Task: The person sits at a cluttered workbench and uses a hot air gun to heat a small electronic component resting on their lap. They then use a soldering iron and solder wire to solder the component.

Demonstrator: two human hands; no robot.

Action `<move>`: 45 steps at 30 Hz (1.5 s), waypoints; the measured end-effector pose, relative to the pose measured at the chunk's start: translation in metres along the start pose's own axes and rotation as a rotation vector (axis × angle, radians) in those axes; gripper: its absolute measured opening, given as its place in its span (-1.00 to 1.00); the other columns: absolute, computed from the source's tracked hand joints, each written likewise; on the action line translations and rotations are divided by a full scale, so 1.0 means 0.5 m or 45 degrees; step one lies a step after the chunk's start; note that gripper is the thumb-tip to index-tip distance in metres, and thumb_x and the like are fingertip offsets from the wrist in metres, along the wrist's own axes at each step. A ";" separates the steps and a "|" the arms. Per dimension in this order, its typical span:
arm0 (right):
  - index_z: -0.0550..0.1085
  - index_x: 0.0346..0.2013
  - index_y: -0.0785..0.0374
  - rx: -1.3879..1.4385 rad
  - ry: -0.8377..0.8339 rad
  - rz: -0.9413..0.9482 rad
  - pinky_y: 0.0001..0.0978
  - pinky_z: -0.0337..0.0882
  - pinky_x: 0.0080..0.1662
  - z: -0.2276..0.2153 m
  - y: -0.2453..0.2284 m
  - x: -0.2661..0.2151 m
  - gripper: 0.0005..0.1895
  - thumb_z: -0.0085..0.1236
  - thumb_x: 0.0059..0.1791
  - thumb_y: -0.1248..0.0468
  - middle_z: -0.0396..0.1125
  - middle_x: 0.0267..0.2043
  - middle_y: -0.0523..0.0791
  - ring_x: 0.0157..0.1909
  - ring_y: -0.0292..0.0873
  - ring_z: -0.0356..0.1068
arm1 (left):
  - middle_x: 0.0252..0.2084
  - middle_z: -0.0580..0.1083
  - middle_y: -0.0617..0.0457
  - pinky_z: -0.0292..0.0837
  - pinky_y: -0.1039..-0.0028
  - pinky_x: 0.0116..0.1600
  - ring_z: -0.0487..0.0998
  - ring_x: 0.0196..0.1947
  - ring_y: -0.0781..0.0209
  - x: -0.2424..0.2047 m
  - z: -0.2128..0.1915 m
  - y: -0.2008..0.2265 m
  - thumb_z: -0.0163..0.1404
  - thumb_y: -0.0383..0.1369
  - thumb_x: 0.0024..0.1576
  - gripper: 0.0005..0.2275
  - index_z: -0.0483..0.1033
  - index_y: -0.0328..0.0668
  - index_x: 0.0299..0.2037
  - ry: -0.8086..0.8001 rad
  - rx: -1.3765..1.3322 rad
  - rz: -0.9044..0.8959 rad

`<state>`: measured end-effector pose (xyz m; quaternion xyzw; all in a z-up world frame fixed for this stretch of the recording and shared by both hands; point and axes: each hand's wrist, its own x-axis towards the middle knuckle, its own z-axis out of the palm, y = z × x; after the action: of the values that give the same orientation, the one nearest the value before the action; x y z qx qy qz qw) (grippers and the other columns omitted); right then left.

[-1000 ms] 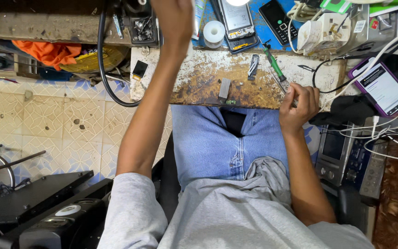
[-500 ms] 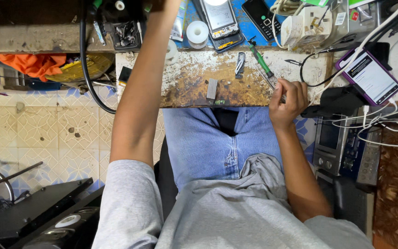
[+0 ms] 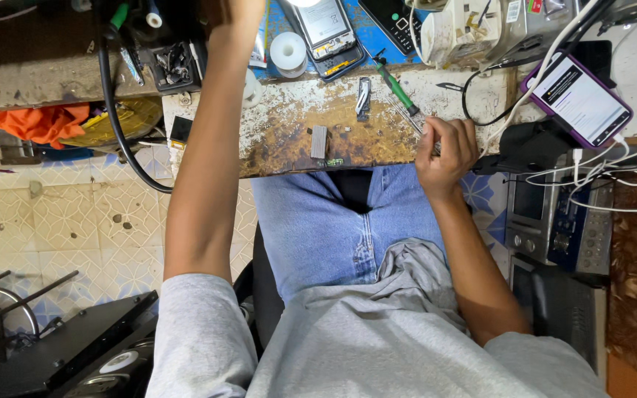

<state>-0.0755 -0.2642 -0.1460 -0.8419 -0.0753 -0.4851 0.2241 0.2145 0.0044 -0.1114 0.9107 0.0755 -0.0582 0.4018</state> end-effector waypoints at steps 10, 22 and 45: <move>0.52 -0.19 0.41 -0.024 -0.080 0.066 -0.11 0.21 -0.33 -0.011 -0.010 0.004 -0.77 -0.05 0.20 0.33 0.39 -0.37 0.03 -0.40 0.06 0.26 | -0.38 0.49 -0.29 0.22 -0.19 -0.38 0.46 -0.37 -0.56 -0.196 0.019 0.032 -0.09 -0.29 0.30 -0.76 0.32 -0.26 -0.38 0.063 0.502 0.511; 0.53 -0.17 0.40 0.003 -0.058 0.076 -0.13 0.22 -0.32 -0.007 -0.005 0.000 -0.78 -0.03 0.20 0.32 0.43 -0.34 0.04 -0.38 0.04 0.29 | -0.38 0.55 -0.03 0.27 0.23 -0.35 0.50 -0.41 0.10 -0.329 -0.018 0.071 0.09 -0.47 0.19 -0.90 0.54 -0.20 -0.40 -0.373 0.137 0.717; 0.60 -0.25 0.38 0.050 0.069 -0.035 -0.24 0.31 -0.39 -0.005 0.011 0.013 -0.83 0.12 0.13 0.34 0.11 -0.59 -0.14 -0.53 -0.04 0.20 | -0.36 0.40 -0.01 0.23 0.27 -0.24 0.50 -0.34 -0.01 -0.483 0.236 0.044 0.13 -0.44 -0.05 -0.87 0.48 -0.17 -0.33 0.208 0.708 1.114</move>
<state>-0.0719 -0.2707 -0.1411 -0.8229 -0.0903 -0.5091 0.2358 -0.0237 -0.1197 -0.1345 0.9310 -0.2991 0.1682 0.1243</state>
